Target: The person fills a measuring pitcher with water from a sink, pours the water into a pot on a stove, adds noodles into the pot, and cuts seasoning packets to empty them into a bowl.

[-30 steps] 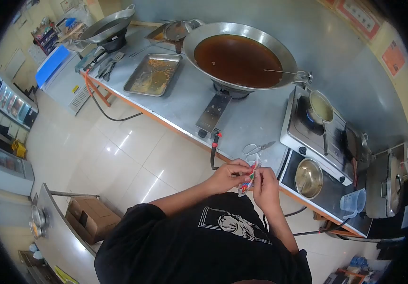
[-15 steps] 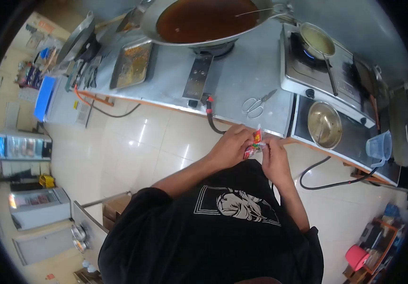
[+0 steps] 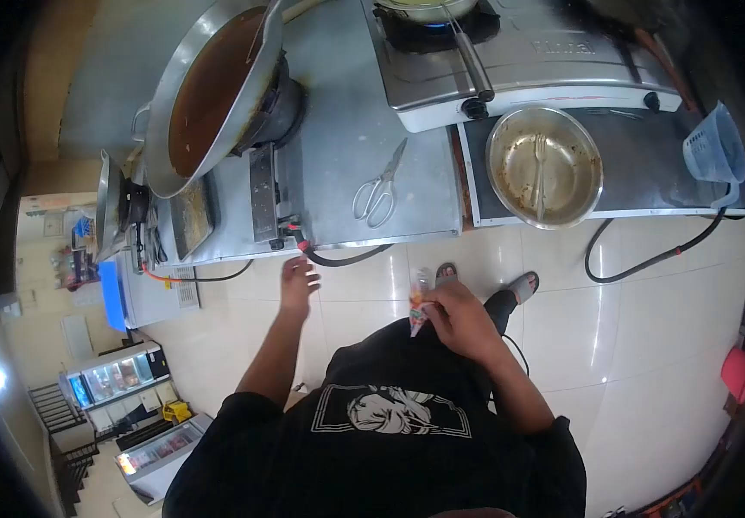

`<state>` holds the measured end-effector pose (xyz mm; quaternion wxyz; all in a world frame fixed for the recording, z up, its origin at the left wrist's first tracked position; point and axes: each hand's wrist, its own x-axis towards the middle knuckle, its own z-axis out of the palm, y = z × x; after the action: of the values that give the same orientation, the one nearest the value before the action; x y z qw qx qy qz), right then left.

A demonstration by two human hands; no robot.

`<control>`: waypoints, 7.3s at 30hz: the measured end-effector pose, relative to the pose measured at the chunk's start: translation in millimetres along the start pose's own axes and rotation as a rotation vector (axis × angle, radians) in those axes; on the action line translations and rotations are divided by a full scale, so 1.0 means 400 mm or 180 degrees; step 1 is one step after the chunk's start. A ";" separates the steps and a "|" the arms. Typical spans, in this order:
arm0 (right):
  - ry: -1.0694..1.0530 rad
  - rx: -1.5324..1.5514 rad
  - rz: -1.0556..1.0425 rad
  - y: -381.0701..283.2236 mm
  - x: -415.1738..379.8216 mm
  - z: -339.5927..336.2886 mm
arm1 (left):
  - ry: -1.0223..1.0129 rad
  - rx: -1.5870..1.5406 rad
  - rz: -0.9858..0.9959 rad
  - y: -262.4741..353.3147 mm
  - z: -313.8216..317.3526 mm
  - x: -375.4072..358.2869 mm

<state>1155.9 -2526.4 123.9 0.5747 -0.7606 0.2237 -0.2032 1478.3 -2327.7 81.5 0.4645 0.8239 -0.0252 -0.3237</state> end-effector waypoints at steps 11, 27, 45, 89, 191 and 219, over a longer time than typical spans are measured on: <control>-0.0002 -0.0277 0.0842 0.094 -0.089 -0.135 | 0.1129 -0.1844 -0.1120 -0.080 -0.175 0.336; 0.0249 -0.0083 0.0834 0.145 -0.128 -0.114 | 0.1147 -0.1697 -0.1143 -0.040 -0.142 0.360; 0.0476 0.0061 0.0906 0.202 -0.187 -0.151 | 0.0527 -0.0872 -0.0452 -0.157 -0.243 0.435; 0.0434 0.0192 0.0937 0.160 -0.147 -0.093 | 0.1294 -0.1792 -0.0010 -0.067 -0.083 0.292; -0.1118 -0.1331 -0.0839 -0.508 0.192 0.144 | -0.1761 0.1972 0.3832 0.338 -0.121 -0.386; -0.0543 -0.1410 -0.1115 -0.604 0.178 0.119 | -0.1344 -0.0093 0.3416 0.383 -0.104 -0.420</control>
<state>1266.7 -2472.0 348.4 0.3676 -0.9088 0.0788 -0.1808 1408.7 -2326.2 301.9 0.5598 0.6068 -0.5274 -0.2005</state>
